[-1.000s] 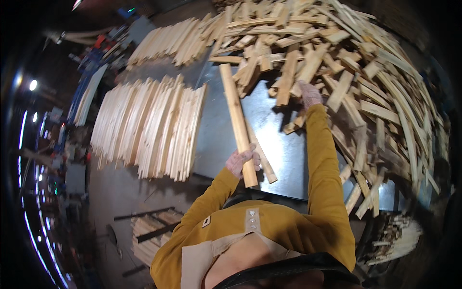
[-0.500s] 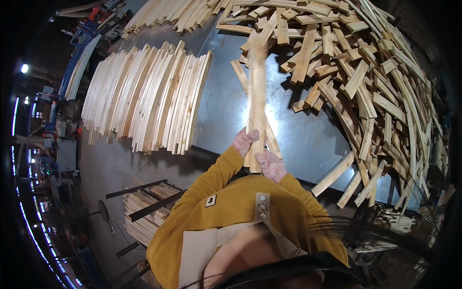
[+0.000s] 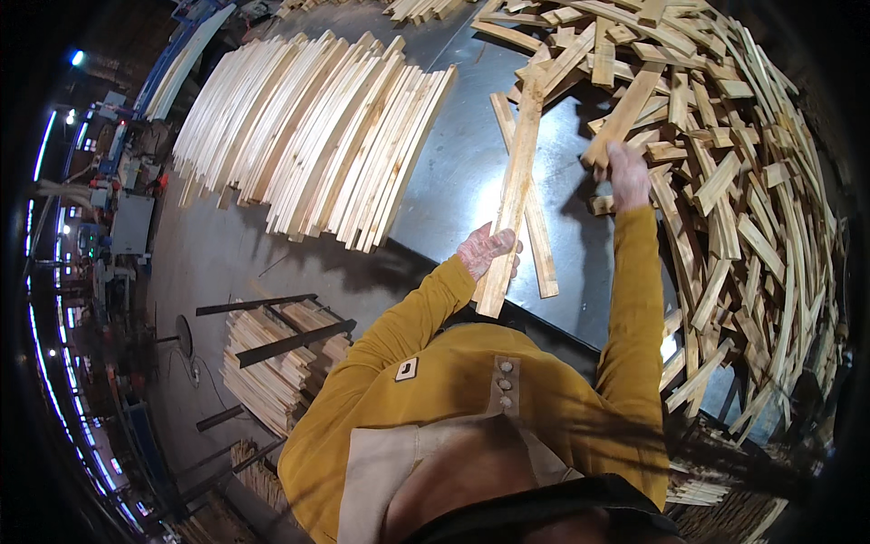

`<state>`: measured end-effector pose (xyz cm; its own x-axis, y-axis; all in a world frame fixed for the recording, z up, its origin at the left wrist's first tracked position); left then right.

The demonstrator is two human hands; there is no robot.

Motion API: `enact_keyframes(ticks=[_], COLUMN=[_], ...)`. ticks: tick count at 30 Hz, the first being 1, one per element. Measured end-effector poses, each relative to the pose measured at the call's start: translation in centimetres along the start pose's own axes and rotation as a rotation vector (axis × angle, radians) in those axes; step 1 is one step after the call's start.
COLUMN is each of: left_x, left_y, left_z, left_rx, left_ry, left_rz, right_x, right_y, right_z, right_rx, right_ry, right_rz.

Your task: The person picks up wooden planks from a disorganized pile on a metal table and places them into a neat stack. They handle the planks one by one or in small groups, repeatedly moving them from the right side of the table to the left side.

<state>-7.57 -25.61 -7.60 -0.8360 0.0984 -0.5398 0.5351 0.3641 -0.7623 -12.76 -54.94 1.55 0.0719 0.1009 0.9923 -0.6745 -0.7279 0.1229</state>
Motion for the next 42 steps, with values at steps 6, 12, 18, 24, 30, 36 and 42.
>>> enact_keyframes(ticks=[6,12,18,24,30,36,42], left_x=[0.2,2.5,4.3,0.7,-6.1,-4.2,0.7], left_y=[1.4,2.5,10.5,6.2,11.4,5.0,3.8], left_z=[-0.8,0.5,3.1,-1.1,-6.2,-1.5,1.6], left_rx=[-0.199,-0.128,-0.345,-0.63,-1.16,-0.498,-0.054], left_ry=[0.036,0.125,-0.296,-0.014,0.194,-0.043,0.05], left_rz=[-0.078,-0.269,0.33,0.452,1.541,0.719,-0.067], right_x=[-7.2,-4.4,-1.3,-9.2,-7.0,-4.5,-2.0], right_y=[-1.3,-0.3,-14.0,-12.2,-7.6,-8.9,-6.7], right_z=[-17.7,-23.8,-22.6,-22.6,-26.1,-28.3,-19.3], right_rx=[-0.117,-0.413,0.36,0.181,0.114,-0.038,-0.318], right_ry=[-0.315,0.155,-0.275,-0.226,-0.234,0.018,0.123], right_rz=[-0.536,-1.045,-0.449,-0.512,-0.794,-0.819,-0.985])
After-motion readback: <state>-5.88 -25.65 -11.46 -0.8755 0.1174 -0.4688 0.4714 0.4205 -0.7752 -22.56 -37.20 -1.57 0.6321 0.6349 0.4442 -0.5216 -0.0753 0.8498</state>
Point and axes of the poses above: each hand's wrist, its own z-axis towards the middle knuckle, its own y-axis out of the back of the hand, x = y × z, the point moved 9 cm from there along z, towards the middle knuckle, and after that the axes turned 5 degrees about y, right-handed, at the moved point
